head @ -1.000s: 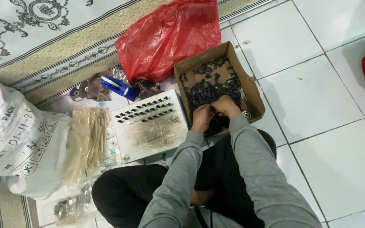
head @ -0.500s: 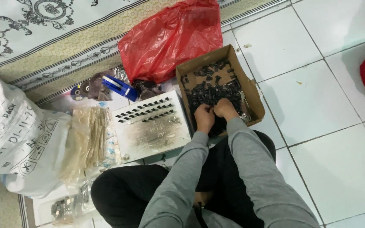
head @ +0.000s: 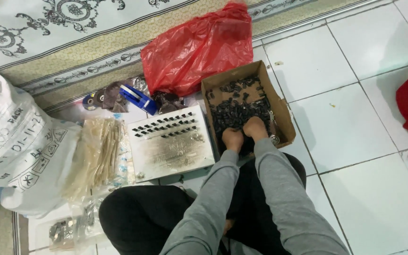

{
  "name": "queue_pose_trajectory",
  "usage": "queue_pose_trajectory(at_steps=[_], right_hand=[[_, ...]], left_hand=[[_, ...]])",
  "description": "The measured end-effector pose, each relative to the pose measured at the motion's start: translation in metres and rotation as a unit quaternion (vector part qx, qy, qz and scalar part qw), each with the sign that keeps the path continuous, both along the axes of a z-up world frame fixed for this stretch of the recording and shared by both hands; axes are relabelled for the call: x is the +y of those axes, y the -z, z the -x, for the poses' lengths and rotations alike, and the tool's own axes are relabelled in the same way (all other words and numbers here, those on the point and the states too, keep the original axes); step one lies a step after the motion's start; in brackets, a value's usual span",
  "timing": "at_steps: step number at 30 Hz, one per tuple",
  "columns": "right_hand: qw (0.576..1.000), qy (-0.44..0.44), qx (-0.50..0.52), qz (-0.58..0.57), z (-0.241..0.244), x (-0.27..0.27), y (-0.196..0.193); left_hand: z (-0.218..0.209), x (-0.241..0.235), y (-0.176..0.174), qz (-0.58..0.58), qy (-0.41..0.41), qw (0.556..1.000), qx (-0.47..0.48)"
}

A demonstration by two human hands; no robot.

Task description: Arranging small metal parts onto a template board and then placing the completed template into a plastic bag.

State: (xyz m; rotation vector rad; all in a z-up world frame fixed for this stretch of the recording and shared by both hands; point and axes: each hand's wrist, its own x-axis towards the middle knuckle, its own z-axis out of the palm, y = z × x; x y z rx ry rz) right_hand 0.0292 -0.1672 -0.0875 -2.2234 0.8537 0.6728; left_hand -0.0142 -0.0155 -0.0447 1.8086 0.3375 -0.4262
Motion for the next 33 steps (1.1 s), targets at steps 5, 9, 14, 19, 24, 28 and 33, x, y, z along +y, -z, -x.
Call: queue_pose_trajectory(at_steps=[5, 9, 14, 19, 24, 28, 33], right_hand=[[0.996, 0.038, -0.081, -0.023, 0.012, -0.004, -0.035], [0.98, 0.041, -0.178, -0.073, 0.035, 0.021, -0.117], [0.966, -0.003, -0.236, -0.108, 0.052, 0.052, -0.185], [0.943, -0.027, -0.276, -0.184, 0.069, 0.092, -0.207], [0.879, -0.053, -0.356, -0.314, 0.079, 0.182, -0.227], [0.862, -0.071, -0.363, -0.347, 0.069, 0.239, -0.213], [0.857, -0.101, -0.385, -0.328, 0.051, 0.272, -0.226]], left_hand=[[-0.003, 0.015, -0.096, -0.025, 0.071, 0.996, -0.057], [-0.002, 0.045, -0.158, 0.025, 0.118, 0.989, -0.08], [0.001, 0.12, -0.185, 0.061, 0.129, 0.985, -0.102], [0.002, 0.213, -0.191, 0.057, 0.13, 0.985, -0.097], [0.004, 0.278, -0.197, 0.122, 0.048, 0.989, -0.071], [0.014, 0.288, -0.203, 0.217, -0.028, 0.975, -0.038], [0.006, 0.288, -0.186, 0.294, -0.076, 0.951, -0.054]])
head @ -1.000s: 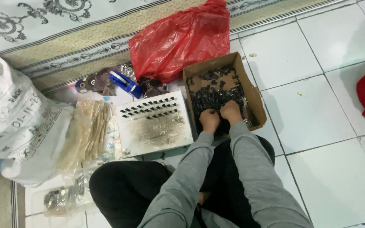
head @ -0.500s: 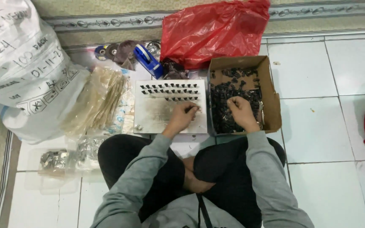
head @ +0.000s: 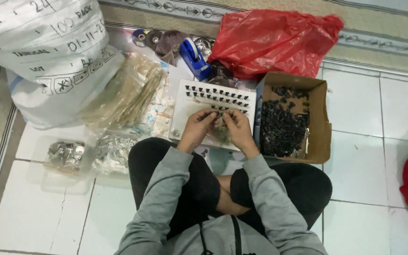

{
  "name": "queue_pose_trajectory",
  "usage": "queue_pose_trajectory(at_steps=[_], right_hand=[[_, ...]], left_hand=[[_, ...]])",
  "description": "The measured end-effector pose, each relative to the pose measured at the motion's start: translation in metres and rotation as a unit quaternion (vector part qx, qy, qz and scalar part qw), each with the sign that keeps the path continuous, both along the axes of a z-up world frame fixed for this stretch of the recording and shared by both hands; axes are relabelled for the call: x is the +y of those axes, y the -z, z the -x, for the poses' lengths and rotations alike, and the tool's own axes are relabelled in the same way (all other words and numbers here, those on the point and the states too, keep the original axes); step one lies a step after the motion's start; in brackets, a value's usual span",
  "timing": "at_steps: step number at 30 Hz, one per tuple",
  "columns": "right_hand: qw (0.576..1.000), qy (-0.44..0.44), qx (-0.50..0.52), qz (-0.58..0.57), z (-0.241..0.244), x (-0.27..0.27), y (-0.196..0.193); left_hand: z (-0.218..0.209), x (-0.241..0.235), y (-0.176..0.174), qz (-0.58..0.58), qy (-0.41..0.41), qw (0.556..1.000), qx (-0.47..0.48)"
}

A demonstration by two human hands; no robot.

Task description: Arranging small metal parts onto a template board and then placing the completed template into a plastic bag.

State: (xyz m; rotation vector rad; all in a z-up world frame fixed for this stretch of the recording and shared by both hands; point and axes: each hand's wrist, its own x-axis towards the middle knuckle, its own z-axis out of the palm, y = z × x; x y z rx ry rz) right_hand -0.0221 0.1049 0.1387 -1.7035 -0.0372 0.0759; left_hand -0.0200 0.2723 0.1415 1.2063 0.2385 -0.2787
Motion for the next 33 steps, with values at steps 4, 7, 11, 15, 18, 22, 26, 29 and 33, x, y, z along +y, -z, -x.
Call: queue_pose_trajectory(at_steps=[4, 7, 11, 15, 18, 22, 26, 29, 33], right_hand=[[1.0, 0.01, 0.006, 0.022, -0.006, 0.011, -0.018], [0.999, 0.015, 0.008, 0.032, -0.005, 0.015, -0.023], [0.995, -0.001, -0.022, 0.099, -0.003, 0.026, -0.044], [0.983, -0.025, -0.029, 0.179, -0.001, 0.024, -0.062], [0.975, -0.045, -0.033, 0.216, -0.001, 0.024, -0.078], [0.968, -0.058, 0.02, 0.244, -0.004, 0.019, -0.073], [0.964, -0.055, 0.093, 0.242, -0.012, 0.009, -0.037], [0.976, -0.031, 0.119, 0.177, -0.012, 0.008, -0.023], [0.989, 0.018, 0.123, 0.085, 0.0, 0.022, -0.034]], left_hand=[[-0.003, -0.001, -0.002, 0.016, 0.004, 1.0, -0.002], [-0.002, -0.004, -0.001, 0.012, -0.004, 1.0, -0.016], [-0.001, -0.002, 0.001, 0.022, -0.032, 0.999, -0.028], [-0.001, -0.002, 0.004, -0.03, -0.031, 0.997, -0.062], [0.0, 0.001, 0.004, -0.071, -0.012, 0.994, -0.084], [0.005, 0.002, -0.007, -0.074, 0.001, 0.993, -0.09], [0.008, 0.002, -0.014, -0.088, 0.006, 0.99, -0.111], [0.008, 0.001, -0.015, -0.095, -0.007, 0.99, -0.107], [0.014, 0.006, -0.025, -0.114, -0.022, 0.989, -0.092]])
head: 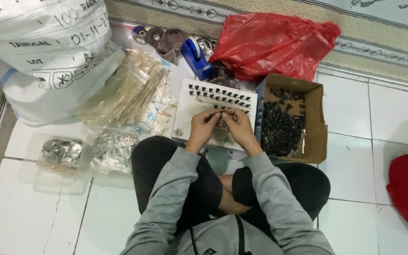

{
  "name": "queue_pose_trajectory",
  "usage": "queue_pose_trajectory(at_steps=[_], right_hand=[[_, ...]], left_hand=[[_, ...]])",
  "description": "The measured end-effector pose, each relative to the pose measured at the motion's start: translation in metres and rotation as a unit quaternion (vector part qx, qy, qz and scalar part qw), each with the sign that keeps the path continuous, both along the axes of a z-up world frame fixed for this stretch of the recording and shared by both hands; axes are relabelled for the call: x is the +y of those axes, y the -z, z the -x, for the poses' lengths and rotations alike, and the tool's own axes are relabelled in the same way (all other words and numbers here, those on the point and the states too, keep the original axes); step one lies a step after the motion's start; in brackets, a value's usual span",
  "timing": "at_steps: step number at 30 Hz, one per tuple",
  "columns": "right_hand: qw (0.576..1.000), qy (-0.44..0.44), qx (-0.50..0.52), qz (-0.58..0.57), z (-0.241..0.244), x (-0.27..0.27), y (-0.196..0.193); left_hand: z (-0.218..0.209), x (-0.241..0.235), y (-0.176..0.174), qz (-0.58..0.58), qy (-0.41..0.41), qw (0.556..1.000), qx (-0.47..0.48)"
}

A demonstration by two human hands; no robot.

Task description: Arranging small metal parts onto a template board and then placing the completed template into a plastic bag.

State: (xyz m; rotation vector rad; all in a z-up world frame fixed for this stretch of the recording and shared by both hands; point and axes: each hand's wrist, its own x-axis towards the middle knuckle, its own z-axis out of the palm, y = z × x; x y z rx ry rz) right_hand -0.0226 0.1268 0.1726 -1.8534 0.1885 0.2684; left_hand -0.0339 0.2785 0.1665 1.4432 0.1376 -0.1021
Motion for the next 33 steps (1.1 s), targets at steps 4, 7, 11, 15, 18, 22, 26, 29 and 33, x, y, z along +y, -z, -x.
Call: queue_pose_trajectory(at_steps=[4, 7, 11, 15, 18, 22, 26, 29, 33], right_hand=[[0.999, -0.022, -0.048, 0.013, -0.001, 0.002, 0.009], [0.992, -0.032, -0.084, 0.088, -0.011, -0.004, 0.006], [0.954, -0.072, -0.201, 0.21, -0.026, -0.003, -0.011], [0.884, -0.142, -0.296, 0.332, -0.049, 0.007, 0.002], [0.843, -0.167, -0.325, 0.396, -0.058, 0.013, 0.022], [0.815, -0.187, -0.345, 0.427, -0.06, 0.025, 0.018], [0.805, -0.2, -0.351, 0.435, -0.067, 0.021, 0.034], [0.797, -0.201, -0.355, 0.446, -0.071, 0.02, 0.043], [0.795, -0.208, -0.361, 0.441, -0.076, 0.017, 0.054]], left_hand=[[0.001, 0.0, 0.009, -0.01, -0.013, 1.0, 0.017], [0.002, 0.005, -0.002, -0.051, 0.003, 0.998, 0.039], [0.002, 0.013, -0.019, -0.158, 0.001, 0.981, 0.117], [-0.003, 0.01, -0.024, -0.168, 0.042, 0.976, 0.13], [-0.006, 0.004, -0.013, -0.153, 0.064, 0.979, 0.12], [-0.01, 0.004, 0.0, -0.155, 0.072, 0.978, 0.116], [-0.015, -0.001, 0.008, -0.163, 0.078, 0.977, 0.114], [-0.017, -0.002, 0.009, -0.166, 0.081, 0.975, 0.12], [-0.017, -0.002, 0.006, -0.157, 0.079, 0.976, 0.129]])
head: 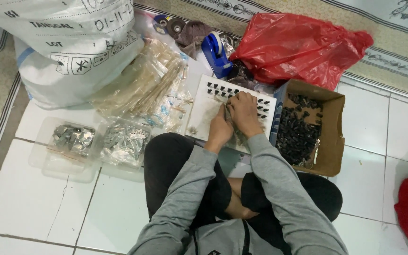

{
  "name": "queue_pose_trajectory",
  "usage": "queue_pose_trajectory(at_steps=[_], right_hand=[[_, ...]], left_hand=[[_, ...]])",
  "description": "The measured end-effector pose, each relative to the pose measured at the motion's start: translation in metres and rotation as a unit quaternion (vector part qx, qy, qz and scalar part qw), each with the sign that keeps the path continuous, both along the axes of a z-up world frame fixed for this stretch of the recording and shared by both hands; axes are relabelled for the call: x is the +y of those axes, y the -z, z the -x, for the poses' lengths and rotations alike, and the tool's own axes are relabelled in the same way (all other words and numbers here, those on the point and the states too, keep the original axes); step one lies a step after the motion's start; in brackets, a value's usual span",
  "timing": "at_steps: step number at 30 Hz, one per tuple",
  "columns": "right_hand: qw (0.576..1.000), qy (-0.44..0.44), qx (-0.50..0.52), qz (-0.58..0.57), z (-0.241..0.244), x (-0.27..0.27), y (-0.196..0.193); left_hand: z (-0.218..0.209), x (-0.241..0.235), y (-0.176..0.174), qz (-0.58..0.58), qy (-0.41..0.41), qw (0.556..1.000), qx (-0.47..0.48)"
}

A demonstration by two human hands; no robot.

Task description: Arranging small metal parts onto a template board and then placing the completed template into a plastic bag.

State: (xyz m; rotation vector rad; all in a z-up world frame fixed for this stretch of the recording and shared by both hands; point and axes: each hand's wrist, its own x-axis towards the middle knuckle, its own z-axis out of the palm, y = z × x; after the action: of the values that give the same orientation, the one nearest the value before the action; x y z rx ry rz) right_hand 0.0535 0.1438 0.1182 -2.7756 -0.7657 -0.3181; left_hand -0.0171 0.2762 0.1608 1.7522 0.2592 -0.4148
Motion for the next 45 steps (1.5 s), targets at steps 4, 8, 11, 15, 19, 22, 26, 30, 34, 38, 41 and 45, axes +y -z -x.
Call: queue_pose_trajectory(at_steps=[4, 8, 11, 15, 19, 22, 26, 30, 34, 38, 41, 45], right_hand=[[1.0, 0.004, 0.01, 0.014, 0.002, 0.001, 0.0], [1.0, 0.011, 0.018, 0.011, 0.004, 0.001, -0.003], [1.0, 0.016, 0.023, -0.006, 0.009, -0.003, -0.008], [0.996, 0.044, 0.031, -0.071, 0.017, -0.018, -0.024], [0.994, 0.069, 0.01, -0.087, 0.033, -0.061, -0.049], [0.989, 0.083, 0.029, -0.118, 0.046, -0.107, -0.061], [0.975, 0.168, 0.124, -0.082, 0.061, -0.177, -0.071], [0.916, 0.279, 0.286, 0.012, 0.075, -0.247, -0.046], [0.873, 0.34, 0.349, 0.024, 0.091, -0.286, 0.022], [0.833, 0.336, 0.44, 0.014, 0.089, -0.296, 0.071], [0.816, 0.346, 0.463, 0.001, 0.086, -0.287, 0.082], [0.81, 0.365, 0.457, -0.04, 0.082, -0.277, 0.062]], left_hand=[[-0.003, -0.002, 0.002, -0.029, 0.012, 1.0, -0.002], [-0.003, -0.002, 0.005, -0.022, 0.005, 1.0, -0.002], [-0.003, -0.002, 0.011, -0.028, 0.004, 1.0, -0.008], [-0.001, -0.002, 0.015, -0.022, -0.015, 1.0, -0.006], [0.011, -0.004, -0.01, -0.063, -0.026, 0.997, -0.025], [0.018, -0.007, -0.018, -0.131, -0.014, 0.988, -0.081], [0.025, -0.022, -0.002, -0.187, 0.055, 0.953, -0.231], [0.034, -0.05, -0.009, -0.189, 0.141, 0.926, -0.294], [0.047, -0.097, -0.026, -0.189, 0.198, 0.891, -0.362], [0.044, -0.154, -0.027, -0.198, 0.269, 0.847, -0.413], [0.035, -0.194, 0.001, -0.243, 0.308, 0.819, -0.418], [0.012, -0.237, 0.052, -0.319, 0.334, 0.798, -0.387]])
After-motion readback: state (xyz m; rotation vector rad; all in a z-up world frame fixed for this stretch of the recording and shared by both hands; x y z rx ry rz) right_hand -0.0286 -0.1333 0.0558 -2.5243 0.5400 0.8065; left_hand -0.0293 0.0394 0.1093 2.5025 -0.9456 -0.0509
